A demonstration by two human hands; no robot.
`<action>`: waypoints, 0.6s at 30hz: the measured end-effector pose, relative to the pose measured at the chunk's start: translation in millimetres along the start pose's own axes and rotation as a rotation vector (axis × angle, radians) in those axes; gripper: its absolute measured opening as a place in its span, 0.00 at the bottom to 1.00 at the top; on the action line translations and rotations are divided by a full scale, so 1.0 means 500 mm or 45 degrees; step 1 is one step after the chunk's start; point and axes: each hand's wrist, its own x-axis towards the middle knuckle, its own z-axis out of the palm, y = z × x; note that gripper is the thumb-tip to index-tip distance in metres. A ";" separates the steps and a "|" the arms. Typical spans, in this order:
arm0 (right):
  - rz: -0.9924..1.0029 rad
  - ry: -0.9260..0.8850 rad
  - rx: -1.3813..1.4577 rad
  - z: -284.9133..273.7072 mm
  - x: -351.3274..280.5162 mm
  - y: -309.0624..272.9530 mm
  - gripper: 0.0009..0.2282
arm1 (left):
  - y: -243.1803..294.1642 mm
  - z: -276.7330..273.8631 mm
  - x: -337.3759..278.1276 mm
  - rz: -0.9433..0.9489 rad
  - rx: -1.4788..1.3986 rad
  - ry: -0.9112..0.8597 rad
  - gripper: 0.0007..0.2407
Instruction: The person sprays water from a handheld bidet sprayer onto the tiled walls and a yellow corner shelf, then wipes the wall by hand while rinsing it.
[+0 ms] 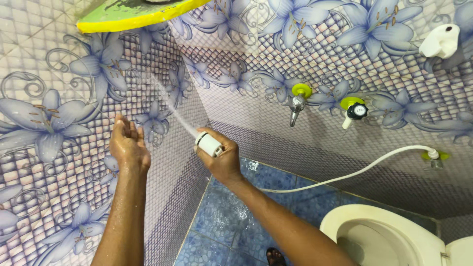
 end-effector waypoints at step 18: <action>0.180 -0.308 0.034 -0.013 -0.081 0.016 0.18 | 0.004 0.014 -0.058 0.008 0.111 -0.004 0.24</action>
